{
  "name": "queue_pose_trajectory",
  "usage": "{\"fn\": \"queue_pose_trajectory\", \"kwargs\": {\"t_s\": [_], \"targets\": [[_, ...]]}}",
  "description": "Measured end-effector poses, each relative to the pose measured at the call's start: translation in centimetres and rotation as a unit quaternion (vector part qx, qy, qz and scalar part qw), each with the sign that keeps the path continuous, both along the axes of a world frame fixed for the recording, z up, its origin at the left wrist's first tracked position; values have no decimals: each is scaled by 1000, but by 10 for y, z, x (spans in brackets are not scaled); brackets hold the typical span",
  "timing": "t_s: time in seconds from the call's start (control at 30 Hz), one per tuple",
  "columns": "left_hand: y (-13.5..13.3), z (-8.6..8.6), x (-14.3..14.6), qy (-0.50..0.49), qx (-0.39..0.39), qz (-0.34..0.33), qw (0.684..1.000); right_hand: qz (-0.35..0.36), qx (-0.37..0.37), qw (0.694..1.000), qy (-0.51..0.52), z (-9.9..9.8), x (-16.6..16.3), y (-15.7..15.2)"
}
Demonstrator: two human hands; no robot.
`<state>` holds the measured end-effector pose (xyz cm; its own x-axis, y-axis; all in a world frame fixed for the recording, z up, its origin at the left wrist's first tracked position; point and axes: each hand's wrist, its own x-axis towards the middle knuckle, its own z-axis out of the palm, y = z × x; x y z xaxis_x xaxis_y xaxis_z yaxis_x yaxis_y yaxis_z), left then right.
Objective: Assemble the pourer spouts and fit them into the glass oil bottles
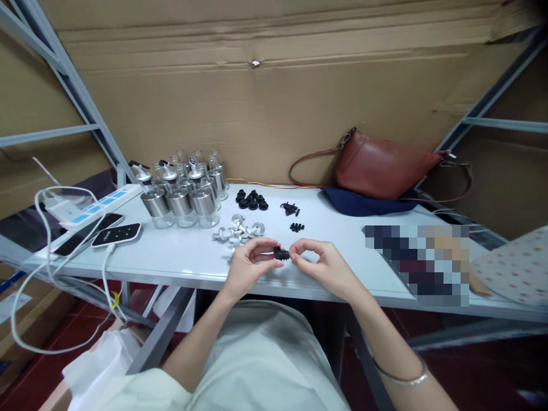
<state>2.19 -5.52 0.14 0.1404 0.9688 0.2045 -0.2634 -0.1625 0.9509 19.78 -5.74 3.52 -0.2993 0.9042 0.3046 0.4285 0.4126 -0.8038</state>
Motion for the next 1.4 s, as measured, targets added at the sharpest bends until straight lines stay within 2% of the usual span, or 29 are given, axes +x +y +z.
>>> {"fn": "queue_pose_trajectory", "kwargs": {"t_s": [0.43, 0.63, 0.8, 0.97, 1.07, 1.13, 1.2, 1.27, 1.33, 1.4], "targets": [[0, 0, -1, 20, 58, -15, 998, -23, 47, 999, -15, -4, 1, 3], [0, -2, 0, 39, 40, -24, 998, -18, 57, 998, -26, -5, 3, 3], [0, -3, 0, 44, 6, 8, 999, 44, 136, 989, -37, -3, 3, -2], [2, 1, 4, 37, 1, 20, 999, 111, 147, 982, -48, 2, 5, -4], [3, 3, 6, 65, 0, 13, 998, 110, 151, 981, -48, 2, 6, -3], [4, 7, 5, 119, 20, 6, 993, 92, 144, 984, -47, 0, 7, -2], [6, 14, 2, 213, 63, 7, 975, 66, 123, 989, -51, -1, 9, -2], [12, 23, -3, 329, 134, 21, 935, 42, 94, 993, -61, -2, 9, -1], [20, 32, -7, 449, 202, 49, 869, 30, 65, 994, -78, -2, 9, -1], [29, 38, -10, 564, 231, 71, 789, 28, 50, 994, -93, -2, 9, 0]]}}
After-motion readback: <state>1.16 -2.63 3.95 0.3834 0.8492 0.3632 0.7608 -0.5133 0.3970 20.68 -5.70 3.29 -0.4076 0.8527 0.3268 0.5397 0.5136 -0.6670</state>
